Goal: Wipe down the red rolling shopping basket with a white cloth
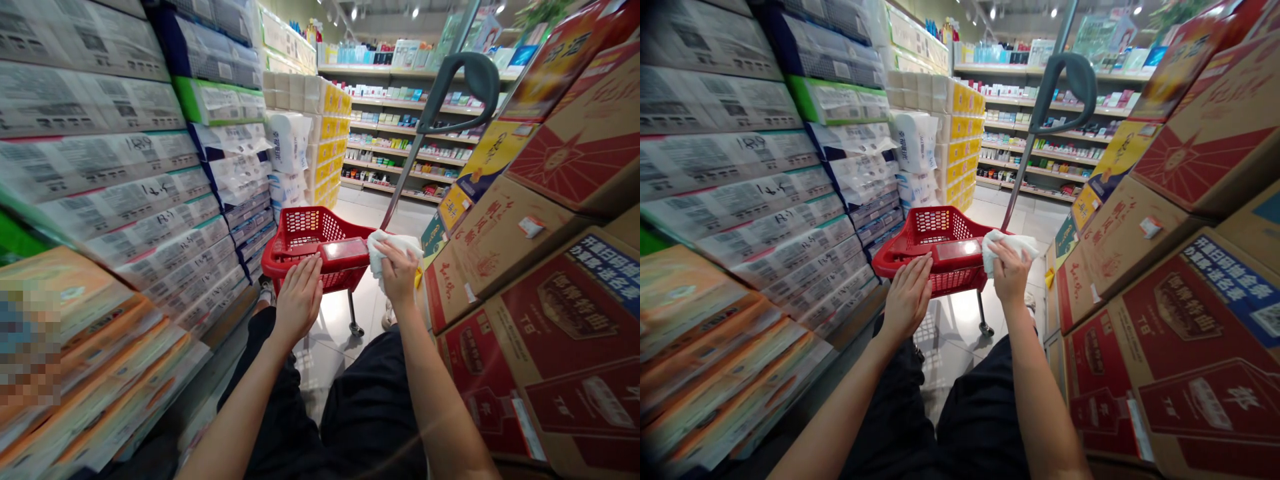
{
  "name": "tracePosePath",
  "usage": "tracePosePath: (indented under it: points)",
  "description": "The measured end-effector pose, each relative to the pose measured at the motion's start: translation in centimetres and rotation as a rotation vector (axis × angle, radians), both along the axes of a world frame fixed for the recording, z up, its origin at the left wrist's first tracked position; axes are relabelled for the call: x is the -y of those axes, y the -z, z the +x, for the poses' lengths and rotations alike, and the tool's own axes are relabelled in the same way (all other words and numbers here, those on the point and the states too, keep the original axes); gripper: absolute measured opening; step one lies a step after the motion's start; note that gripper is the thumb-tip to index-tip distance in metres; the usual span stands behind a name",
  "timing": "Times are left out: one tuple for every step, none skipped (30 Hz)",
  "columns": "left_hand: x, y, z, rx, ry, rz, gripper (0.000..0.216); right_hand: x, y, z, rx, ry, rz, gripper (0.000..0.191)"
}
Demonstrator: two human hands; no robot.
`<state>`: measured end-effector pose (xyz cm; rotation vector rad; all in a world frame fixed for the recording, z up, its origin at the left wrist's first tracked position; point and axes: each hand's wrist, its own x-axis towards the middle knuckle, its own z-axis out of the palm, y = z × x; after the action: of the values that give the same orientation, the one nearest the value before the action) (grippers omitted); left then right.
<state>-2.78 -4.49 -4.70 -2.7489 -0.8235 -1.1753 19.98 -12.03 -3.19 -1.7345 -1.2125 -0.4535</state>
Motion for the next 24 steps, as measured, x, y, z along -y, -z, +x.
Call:
tracePosePath:
  points:
    - [0.0, 0.0, 0.0, 0.005, 0.000, -0.005, 0.051, -0.1, 0.0, -0.2, -0.010, 0.020, 0.005, 0.037]
    - [0.0, 0.0, 0.1, 0.011, -0.001, -0.010, 0.051, -0.1, -0.1, -0.8, -0.015, 0.038, 0.007, 0.037]
    - [0.0, 0.1, 0.1, 0.018, -0.003, -0.016, 0.051, -0.2, -0.2, -1.6, -0.015, 0.051, 0.007, 0.037]
    - [0.0, 0.1, 0.0, 0.024, -0.004, -0.022, 0.051, -0.3, -0.3, -2.7, -0.006, 0.051, 0.004, 0.037]
    - [0.0, 0.1, 0.0, 0.030, -0.005, -0.027, 0.051, -0.4, -0.5, -4.1, 0.014, 0.032, -0.002, 0.038]
    - [0.0, 0.1, 0.0, 0.036, -0.005, -0.032, 0.051, -0.4, -0.6, -5.5, 0.041, -0.002, -0.015, 0.038]
    - [0.0, 0.1, -0.1, 0.040, -0.004, -0.035, 0.051, -0.5, -0.6, -6.9, 0.072, -0.046, -0.030, 0.039]
    - [0.0, 0.1, -0.2, 0.043, -0.001, -0.037, 0.052, -0.5, -0.6, -8.2, 0.104, -0.091, -0.048, 0.041]
    - [-0.1, 0.1, -0.3, 0.044, 0.000, -0.039, 0.051, -0.6, -0.5, -9.4, 0.131, -0.129, -0.062, 0.042]
    - [-0.2, 0.1, -0.4, 0.043, -0.001, -0.041, 0.051, -0.7, -0.4, -10.2, 0.154, -0.156, -0.072, 0.043]
    - [-0.3, 0.1, -0.5, 0.042, -0.004, -0.040, 0.051, -0.7, -0.1, -10.8, 0.174, -0.174, -0.078, 0.044]
    - [-0.4, 0.1, -0.7, 0.039, -0.007, -0.036, 0.051, -0.8, 0.1, -11.0, 0.196, -0.184, -0.079, 0.044]
    - [-0.5, 0.1, -0.8, 0.035, -0.007, -0.029, 0.051, -0.8, 0.4, -11.0, 0.220, -0.193, -0.075, 0.043]
    - [-0.6, 0.0, -1.0, 0.027, -0.005, -0.021, 0.051, -0.8, 0.7, -10.6, 0.247, -0.200, -0.067, 0.043]
    - [-0.7, 0.0, -1.1, 0.017, 0.001, -0.012, 0.051, -0.8, 1.0, -10.1, 0.275, -0.204, -0.056, 0.043]
    - [-0.9, 0.0, -1.3, 0.007, 0.009, -0.004, 0.052, -0.7, 1.3, -9.3, 0.300, -0.203, -0.043, 0.043]
    - [-1.0, -0.1, -1.4, -0.001, 0.017, 0.002, 0.052, -0.6, 1.5, -8.5, 0.317, -0.194, -0.026, 0.043]
    - [-1.1, -0.1, -1.6, -0.007, 0.020, 0.004, 0.052, -0.4, 1.6, -7.5, 0.326, -0.179, -0.010, 0.043]
    - [-1.2, -0.1, -1.7, -0.007, 0.021, 0.004, 0.052, -0.2, 1.8, -6.6, 0.327, -0.159, 0.004, 0.043]
    - [-1.3, -0.1, -1.7, -0.001, 0.019, 0.002, 0.052, 0.1, 1.9, -5.6, 0.319, -0.137, 0.015, 0.043]
    - [-1.4, 0.0, -1.8, 0.008, 0.015, -0.001, 0.052, 0.3, 2.1, -4.6, 0.305, -0.113, 0.023, 0.042]
    - [-1.5, 0.0, -1.8, 0.016, 0.012, -0.006, 0.052, 0.5, 2.2, -3.7, 0.284, -0.087, 0.029, 0.042]
    - [-1.5, 0.0, -1.8, 0.024, 0.011, -0.010, 0.052, 0.7, 2.4, -2.9, 0.262, -0.060, 0.033, 0.041]
    - [-1.6, 0.1, -1.7, 0.030, 0.011, -0.013, 0.052, 0.8, 2.6, -2.2, 0.237, -0.036, 0.037, 0.041]
